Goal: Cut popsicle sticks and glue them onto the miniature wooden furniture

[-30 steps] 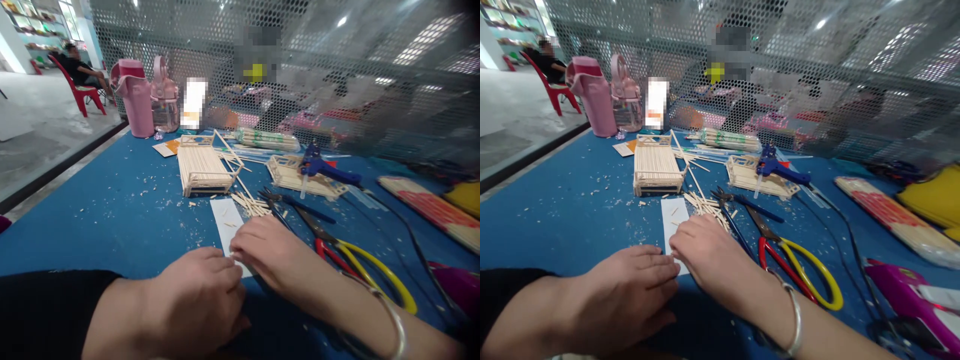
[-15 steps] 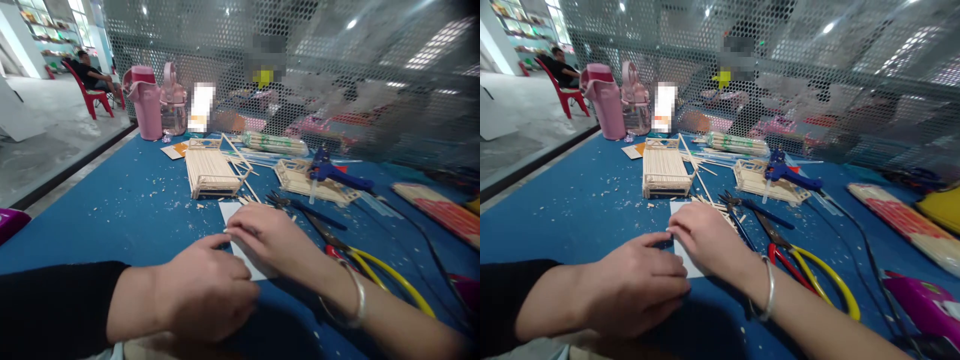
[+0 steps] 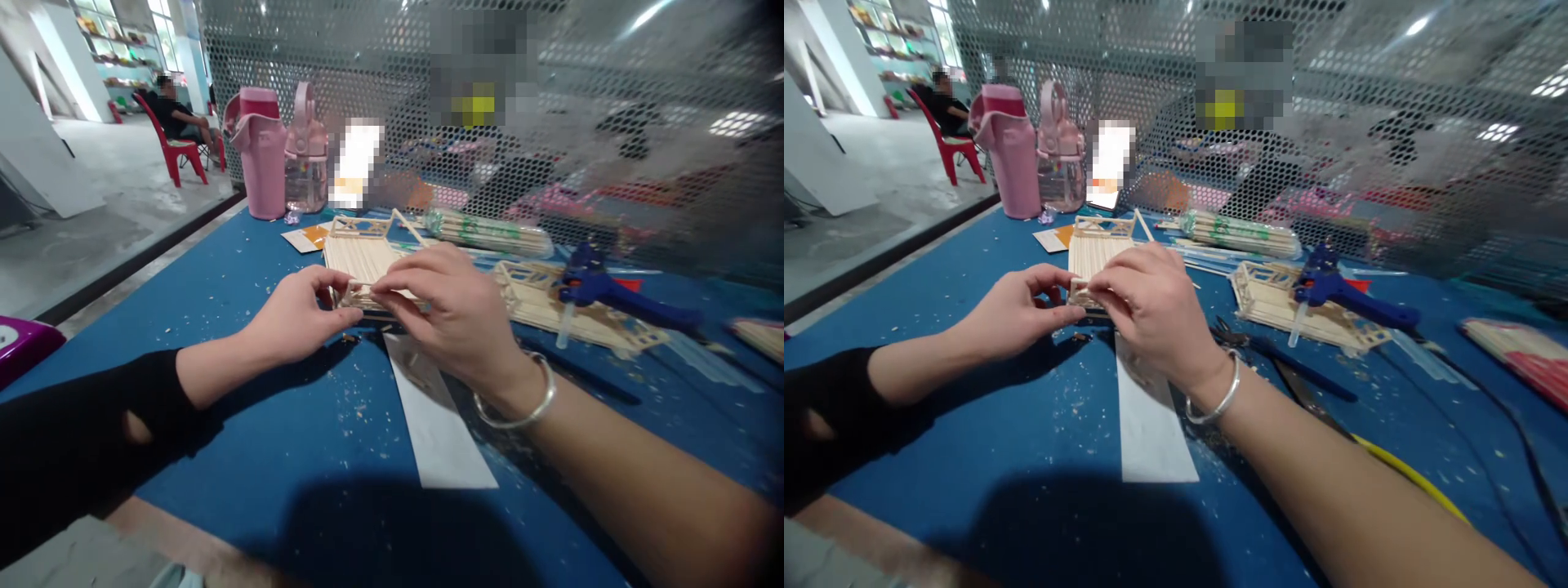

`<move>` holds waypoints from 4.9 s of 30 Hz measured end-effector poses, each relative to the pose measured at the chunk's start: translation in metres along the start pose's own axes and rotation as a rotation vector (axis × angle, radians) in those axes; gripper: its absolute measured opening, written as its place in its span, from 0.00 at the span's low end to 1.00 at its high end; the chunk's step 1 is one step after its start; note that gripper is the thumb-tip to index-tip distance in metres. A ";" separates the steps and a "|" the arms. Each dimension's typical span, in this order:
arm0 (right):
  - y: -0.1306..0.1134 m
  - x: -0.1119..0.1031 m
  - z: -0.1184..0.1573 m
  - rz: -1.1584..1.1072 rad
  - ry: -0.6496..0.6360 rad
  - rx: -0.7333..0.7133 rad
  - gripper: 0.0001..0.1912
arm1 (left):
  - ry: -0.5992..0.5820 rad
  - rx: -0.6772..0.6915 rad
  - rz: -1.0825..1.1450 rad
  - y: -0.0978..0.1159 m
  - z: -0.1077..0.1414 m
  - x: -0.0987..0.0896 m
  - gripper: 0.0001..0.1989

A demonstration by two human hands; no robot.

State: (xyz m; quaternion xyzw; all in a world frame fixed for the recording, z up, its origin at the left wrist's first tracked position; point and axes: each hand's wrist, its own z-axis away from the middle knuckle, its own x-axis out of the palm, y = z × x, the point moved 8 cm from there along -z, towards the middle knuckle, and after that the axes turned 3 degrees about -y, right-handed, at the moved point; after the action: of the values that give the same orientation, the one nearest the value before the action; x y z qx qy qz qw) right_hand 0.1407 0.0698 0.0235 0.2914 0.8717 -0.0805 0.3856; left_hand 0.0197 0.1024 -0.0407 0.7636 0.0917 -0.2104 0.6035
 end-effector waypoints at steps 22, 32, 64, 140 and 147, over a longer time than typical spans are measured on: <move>-0.010 0.010 0.017 0.239 0.202 0.154 0.10 | -0.077 -0.092 0.579 -0.006 -0.006 0.011 0.03; -0.009 0.012 0.019 0.267 0.227 0.189 0.12 | -0.080 -0.115 0.524 -0.004 -0.005 0.011 0.03; 0.009 -0.040 -0.008 0.006 0.144 0.265 0.08 | -0.003 0.013 0.310 0.010 -0.002 0.000 0.10; -0.035 -0.056 0.019 0.077 0.299 0.274 0.05 | 0.040 0.005 0.563 0.048 0.026 0.008 0.06; -0.034 -0.057 0.021 0.067 0.300 0.276 0.04 | 0.027 0.042 0.525 0.051 0.026 0.008 0.07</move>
State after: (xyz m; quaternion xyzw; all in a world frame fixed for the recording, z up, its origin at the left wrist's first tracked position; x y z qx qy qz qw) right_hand 0.1651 0.0091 0.0475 0.3789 0.8900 -0.1418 0.2102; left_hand 0.0414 0.0636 -0.0041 0.7763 -0.1059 -0.0380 0.6202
